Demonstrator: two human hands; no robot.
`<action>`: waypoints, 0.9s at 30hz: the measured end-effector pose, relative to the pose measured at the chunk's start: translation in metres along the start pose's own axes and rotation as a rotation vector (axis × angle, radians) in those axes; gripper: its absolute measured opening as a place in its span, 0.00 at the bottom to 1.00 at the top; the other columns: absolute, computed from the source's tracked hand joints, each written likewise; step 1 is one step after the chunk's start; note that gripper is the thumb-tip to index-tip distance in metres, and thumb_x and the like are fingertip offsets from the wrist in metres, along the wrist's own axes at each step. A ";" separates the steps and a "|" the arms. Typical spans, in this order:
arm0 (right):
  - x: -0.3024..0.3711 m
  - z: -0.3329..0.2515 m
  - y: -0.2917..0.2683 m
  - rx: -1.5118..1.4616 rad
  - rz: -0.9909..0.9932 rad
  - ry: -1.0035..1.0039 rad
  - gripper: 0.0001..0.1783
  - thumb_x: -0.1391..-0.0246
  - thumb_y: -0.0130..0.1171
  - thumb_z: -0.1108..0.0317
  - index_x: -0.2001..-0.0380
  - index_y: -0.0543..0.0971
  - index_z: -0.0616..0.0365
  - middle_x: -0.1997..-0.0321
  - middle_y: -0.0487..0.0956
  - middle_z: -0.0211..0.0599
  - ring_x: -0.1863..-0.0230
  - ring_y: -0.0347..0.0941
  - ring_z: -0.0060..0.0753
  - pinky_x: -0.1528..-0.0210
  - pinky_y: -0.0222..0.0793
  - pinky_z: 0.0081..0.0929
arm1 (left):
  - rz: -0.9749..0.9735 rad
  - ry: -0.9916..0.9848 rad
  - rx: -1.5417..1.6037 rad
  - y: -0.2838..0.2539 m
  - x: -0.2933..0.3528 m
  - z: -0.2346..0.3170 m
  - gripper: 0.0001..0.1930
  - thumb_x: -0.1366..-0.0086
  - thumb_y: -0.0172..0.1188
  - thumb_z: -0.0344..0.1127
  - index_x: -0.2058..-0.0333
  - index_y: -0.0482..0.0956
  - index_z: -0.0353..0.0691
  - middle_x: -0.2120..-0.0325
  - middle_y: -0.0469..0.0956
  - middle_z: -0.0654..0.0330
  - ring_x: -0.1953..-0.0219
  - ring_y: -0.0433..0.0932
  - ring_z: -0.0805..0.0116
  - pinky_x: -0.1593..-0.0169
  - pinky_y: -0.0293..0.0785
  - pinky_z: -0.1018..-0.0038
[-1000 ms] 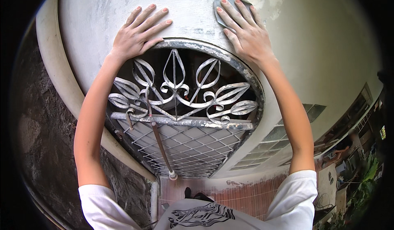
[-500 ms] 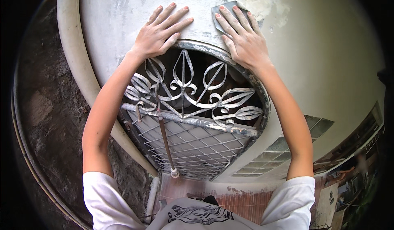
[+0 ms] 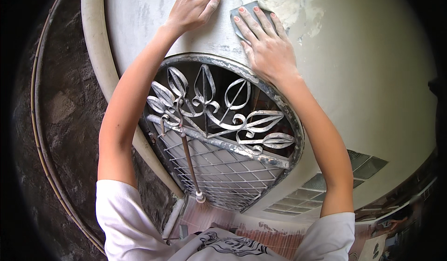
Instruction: The person smooths a freshly plastered wall section using a small rectangular trowel. They repeatedly rub the trowel over the same area to even out the surface, occasionally using their left hand to steady the wall or check the texture.
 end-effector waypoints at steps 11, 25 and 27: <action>-0.011 -0.011 0.006 0.052 0.106 0.034 0.32 0.35 0.47 0.55 0.28 0.62 0.40 0.23 0.57 0.23 0.22 0.47 0.30 0.21 0.37 0.43 | 0.135 -0.181 0.063 0.018 -0.027 -0.001 0.27 0.26 0.39 0.42 0.31 0.63 0.41 0.29 0.58 0.53 0.27 0.48 0.39 0.26 0.43 0.50; 0.003 -0.022 0.018 -0.026 0.026 0.148 0.33 0.36 0.49 0.55 0.28 0.63 0.42 0.22 0.55 0.24 0.21 0.45 0.32 0.21 0.35 0.45 | 0.220 -0.283 -0.108 0.020 -0.027 0.023 0.26 0.25 0.38 0.40 0.31 0.63 0.43 0.29 0.57 0.54 0.26 0.49 0.46 0.26 0.42 0.55; -0.003 -0.023 0.014 -0.045 0.119 0.160 0.33 0.36 0.49 0.56 0.28 0.62 0.43 0.21 0.55 0.25 0.21 0.45 0.32 0.21 0.35 0.46 | 0.232 -0.278 -0.118 0.017 -0.027 0.025 0.26 0.25 0.39 0.39 0.32 0.64 0.43 0.29 0.58 0.54 0.26 0.50 0.46 0.26 0.42 0.55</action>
Point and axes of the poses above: each hand's wrist, its own x-axis away from the middle knuckle, its own y-axis out of the palm, z = x × y, the point moved 5 cm from there along -x, towards the middle knuckle
